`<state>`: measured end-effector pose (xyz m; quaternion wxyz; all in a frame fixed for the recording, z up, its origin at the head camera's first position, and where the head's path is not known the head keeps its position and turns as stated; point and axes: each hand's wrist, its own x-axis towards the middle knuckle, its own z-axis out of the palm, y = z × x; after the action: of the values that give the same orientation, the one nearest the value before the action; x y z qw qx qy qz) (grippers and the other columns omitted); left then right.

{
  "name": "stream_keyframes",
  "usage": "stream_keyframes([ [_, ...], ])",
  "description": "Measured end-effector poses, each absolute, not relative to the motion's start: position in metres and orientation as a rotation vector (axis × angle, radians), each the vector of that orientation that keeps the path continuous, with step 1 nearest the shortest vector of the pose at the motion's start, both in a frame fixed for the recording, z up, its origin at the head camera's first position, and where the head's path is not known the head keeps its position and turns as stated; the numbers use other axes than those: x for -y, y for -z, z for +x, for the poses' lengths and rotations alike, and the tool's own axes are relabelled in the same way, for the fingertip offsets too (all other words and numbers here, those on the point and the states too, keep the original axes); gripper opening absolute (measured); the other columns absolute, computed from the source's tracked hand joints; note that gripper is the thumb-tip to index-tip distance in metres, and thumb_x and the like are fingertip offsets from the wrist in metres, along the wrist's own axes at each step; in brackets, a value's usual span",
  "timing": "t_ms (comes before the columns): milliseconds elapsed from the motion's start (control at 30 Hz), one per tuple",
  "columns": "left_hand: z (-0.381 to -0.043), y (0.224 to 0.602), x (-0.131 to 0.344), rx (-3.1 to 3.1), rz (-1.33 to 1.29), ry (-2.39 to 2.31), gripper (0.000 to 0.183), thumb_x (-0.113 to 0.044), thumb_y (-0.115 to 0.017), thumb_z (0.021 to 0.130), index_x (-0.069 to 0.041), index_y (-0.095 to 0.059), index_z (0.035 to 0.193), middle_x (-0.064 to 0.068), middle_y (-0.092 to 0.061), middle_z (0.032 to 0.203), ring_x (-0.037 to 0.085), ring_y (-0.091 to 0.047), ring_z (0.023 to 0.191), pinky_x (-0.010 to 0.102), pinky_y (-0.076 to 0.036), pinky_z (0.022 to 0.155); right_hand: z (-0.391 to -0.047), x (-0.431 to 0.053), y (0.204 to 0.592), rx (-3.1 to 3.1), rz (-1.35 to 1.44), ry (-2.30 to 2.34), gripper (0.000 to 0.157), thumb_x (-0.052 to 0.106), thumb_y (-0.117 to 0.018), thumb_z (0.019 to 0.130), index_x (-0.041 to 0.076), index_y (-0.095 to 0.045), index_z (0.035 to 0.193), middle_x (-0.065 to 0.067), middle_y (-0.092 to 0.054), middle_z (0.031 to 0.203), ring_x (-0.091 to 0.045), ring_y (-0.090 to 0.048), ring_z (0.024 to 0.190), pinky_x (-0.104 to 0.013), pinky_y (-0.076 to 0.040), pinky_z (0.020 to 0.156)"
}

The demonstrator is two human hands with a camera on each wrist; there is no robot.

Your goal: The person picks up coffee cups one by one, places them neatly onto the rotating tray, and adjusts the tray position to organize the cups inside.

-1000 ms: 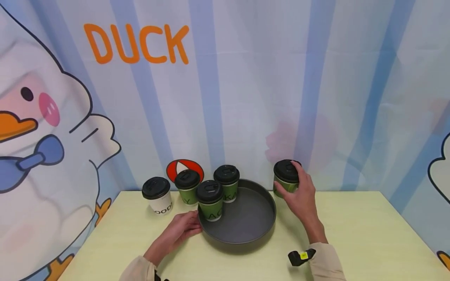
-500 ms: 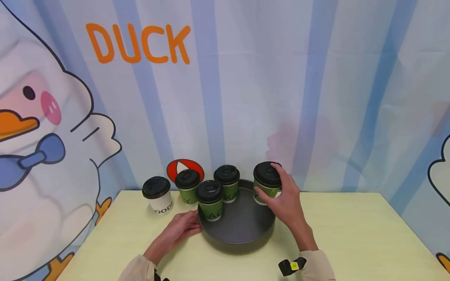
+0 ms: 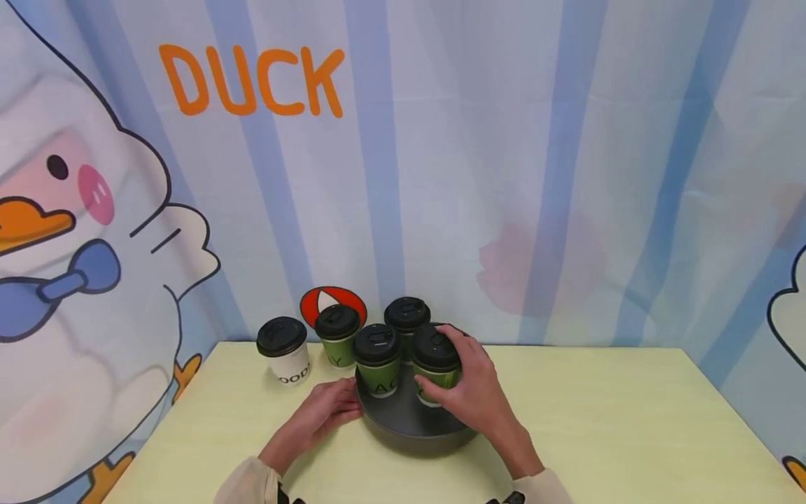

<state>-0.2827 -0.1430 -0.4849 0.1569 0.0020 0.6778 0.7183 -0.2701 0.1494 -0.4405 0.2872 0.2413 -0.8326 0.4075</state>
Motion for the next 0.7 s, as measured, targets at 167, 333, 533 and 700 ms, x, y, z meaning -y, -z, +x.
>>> stream_keyframes([
  [167, -0.282, 0.483, 0.143, -1.944, 0.000, -2.062, 0.051, -0.030, -0.051, 0.107, 0.014, -0.055, 0.131, 0.013, -0.065, 0.110, 0.017, -0.065, 0.092, 0.035, -0.060, 0.091, -0.265, -0.133, 0.450, 2.250, 0.713, -1.059, 0.084, 0.031, -0.094, 0.076, 0.017, -0.052, 0.148, -0.002, -0.062, 0.129, -0.019, -0.061, 0.115, -0.046, -0.057, 0.093],
  [333, -0.282, 0.484, 0.143, -1.938, 0.018, -2.077, 0.050, -0.029, -0.051, 0.107, 0.015, -0.054, 0.131, 0.012, -0.065, 0.109, 0.016, -0.065, 0.092, 0.034, -0.060, 0.090, -0.260, -0.121, 0.455, 2.300, 0.749, -1.031, 0.085, 0.037, -0.094, 0.075, 0.022, -0.052, 0.147, -0.001, -0.060, 0.124, -0.016, -0.061, 0.110, -0.044, -0.059, 0.089],
  [533, -0.284, 0.487, 0.144, -1.934, 0.032, -2.076, 0.050, -0.029, -0.050, 0.107, 0.015, -0.055, 0.131, 0.013, -0.066, 0.109, 0.016, -0.065, 0.091, 0.035, -0.060, 0.090, -0.257, -0.116, 0.459, 2.319, 0.763, -1.045, 0.086, 0.035, -0.096, 0.074, 0.024, -0.051, 0.146, 0.001, -0.059, 0.122, -0.015, -0.061, 0.108, -0.043, -0.059, 0.089],
  [700, -0.283, 0.486, 0.143, -1.929, 0.043, -2.079, 0.051, -0.029, -0.051, 0.107, 0.015, -0.055, 0.130, 0.013, -0.066, 0.108, 0.015, -0.066, 0.091, 0.034, -0.060, 0.090, -0.256, -0.115, 0.459, 2.341, 0.790, -1.062, 0.084, 0.042, -0.094, 0.075, 0.026, -0.051, 0.145, 0.004, -0.058, 0.124, -0.013, -0.060, 0.109, -0.042, -0.059, 0.090],
])
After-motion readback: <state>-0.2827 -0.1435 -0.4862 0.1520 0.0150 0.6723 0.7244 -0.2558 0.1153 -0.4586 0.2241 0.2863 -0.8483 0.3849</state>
